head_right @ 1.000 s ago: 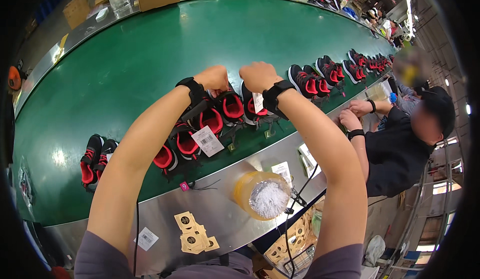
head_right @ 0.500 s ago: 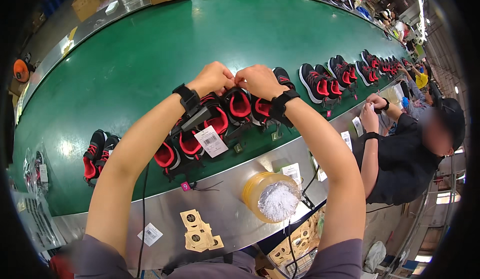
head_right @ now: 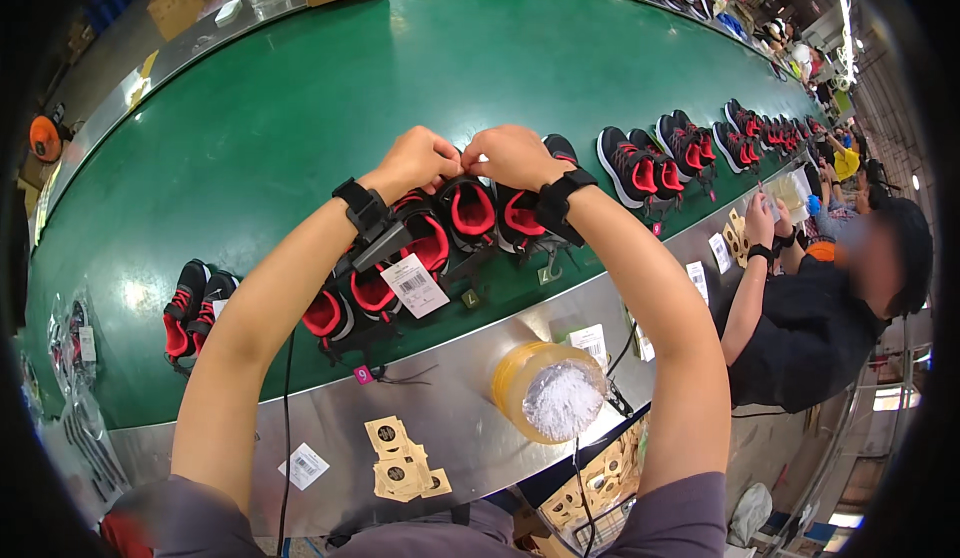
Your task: The person stands at a green conveyor belt in a factory setting, repeatedly picking up small paper tags and attaching them to the laces of black and red sneakers moving along the line. The worker handles the shoes one at a time, ensuring each pair receives a tag before it moves further down the assembly line.
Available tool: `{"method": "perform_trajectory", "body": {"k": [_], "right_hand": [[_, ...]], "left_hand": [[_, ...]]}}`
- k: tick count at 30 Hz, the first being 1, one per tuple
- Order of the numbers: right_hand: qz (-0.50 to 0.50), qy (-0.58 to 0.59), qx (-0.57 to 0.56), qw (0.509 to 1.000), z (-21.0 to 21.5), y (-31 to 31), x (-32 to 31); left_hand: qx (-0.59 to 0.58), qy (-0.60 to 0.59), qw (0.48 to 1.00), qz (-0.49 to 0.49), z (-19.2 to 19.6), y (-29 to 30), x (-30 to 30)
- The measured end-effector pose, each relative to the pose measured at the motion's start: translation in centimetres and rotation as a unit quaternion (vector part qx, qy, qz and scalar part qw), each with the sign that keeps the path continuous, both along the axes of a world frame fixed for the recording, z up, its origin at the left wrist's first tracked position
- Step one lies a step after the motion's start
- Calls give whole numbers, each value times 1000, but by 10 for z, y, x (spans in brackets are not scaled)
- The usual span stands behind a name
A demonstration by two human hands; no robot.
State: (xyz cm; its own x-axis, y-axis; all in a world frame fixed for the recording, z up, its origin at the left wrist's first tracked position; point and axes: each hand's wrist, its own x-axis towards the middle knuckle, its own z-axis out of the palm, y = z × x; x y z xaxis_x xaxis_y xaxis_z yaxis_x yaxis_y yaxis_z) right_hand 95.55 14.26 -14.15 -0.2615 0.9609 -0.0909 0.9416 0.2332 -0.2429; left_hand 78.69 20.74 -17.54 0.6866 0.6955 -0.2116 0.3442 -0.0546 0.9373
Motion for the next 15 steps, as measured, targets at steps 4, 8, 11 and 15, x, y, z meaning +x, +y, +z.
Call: {"method": "perform_trajectory", "body": {"k": [4, 8, 11, 15], "right_hand": [[-32, 21, 22, 999, -15, 0, 1], [-81, 108, 150, 979, -29, -8, 10], [-165, 228, 52, 958, -12, -7, 8], [-213, 573, -163, 774, 13, -17, 9]], "left_hand": [[37, 47, 998, 3, -1, -2, 7], [239, 44, 970, 21, -16, -5, 19], [343, 53, 935, 71, -24, -10, 19], [-297, -205, 932, 33, 0, 1, 0]]}}
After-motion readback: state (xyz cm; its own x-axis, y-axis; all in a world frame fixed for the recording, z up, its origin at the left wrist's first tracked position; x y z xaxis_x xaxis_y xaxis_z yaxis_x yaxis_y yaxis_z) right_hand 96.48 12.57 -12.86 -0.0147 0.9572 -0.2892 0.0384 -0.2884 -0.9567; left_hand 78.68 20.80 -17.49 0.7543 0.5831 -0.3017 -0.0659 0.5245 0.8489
